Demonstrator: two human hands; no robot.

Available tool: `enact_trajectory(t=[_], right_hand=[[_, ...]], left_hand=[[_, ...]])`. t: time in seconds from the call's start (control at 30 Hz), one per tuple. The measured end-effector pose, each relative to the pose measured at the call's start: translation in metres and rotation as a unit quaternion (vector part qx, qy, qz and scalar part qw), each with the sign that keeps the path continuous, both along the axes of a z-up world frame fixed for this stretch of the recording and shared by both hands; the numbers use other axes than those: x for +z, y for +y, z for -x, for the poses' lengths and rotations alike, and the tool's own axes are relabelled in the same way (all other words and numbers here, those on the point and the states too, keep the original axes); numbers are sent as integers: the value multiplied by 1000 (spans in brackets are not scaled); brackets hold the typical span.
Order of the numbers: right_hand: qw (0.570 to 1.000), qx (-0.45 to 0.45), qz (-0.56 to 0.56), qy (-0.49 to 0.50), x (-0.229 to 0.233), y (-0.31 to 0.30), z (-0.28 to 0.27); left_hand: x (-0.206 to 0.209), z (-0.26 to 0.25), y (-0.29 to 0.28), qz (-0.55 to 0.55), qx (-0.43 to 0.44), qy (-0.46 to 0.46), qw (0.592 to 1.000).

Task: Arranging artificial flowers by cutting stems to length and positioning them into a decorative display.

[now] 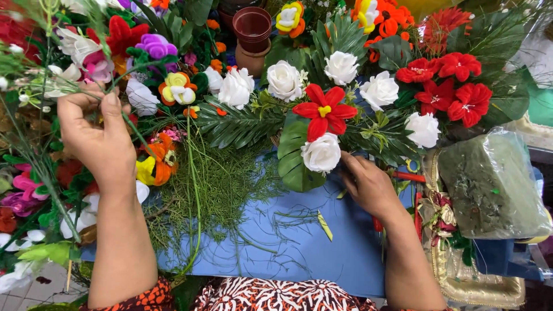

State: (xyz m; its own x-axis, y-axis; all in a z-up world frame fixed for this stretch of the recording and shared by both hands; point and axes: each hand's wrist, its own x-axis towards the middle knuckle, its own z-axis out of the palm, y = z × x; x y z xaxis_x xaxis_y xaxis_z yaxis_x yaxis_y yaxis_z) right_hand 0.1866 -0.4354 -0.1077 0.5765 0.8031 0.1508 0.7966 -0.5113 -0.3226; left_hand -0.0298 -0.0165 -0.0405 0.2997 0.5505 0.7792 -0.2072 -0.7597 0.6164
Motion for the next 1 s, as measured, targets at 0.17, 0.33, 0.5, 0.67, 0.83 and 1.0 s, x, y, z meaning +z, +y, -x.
enact_trajectory(t=[0.17, 0.33, 0.5, 0.67, 0.83, 1.0], right_hand=[[1000, -8, 5, 2, -6, -1, -2], [1000, -7, 5, 12, -2, 0, 0], [1000, -2, -1, 7, 0, 0, 1], [1000, 3, 1, 1, 6, 2, 3], [1000, 9, -7, -17, 7, 1, 4], [999, -6, -4, -32, 8, 3, 8]], left_hand=[[-7, 18, 9, -72, 145, 96, 982], [5, 34, 6, -141, 151, 89, 974], [28, 28, -25, -78, 92, 38, 992], [29, 4, -57, 126, -47, -23, 991], [10, -22, -94, 270, -158, -99, 945], [5, -29, -113, 231, -171, -99, 953]])
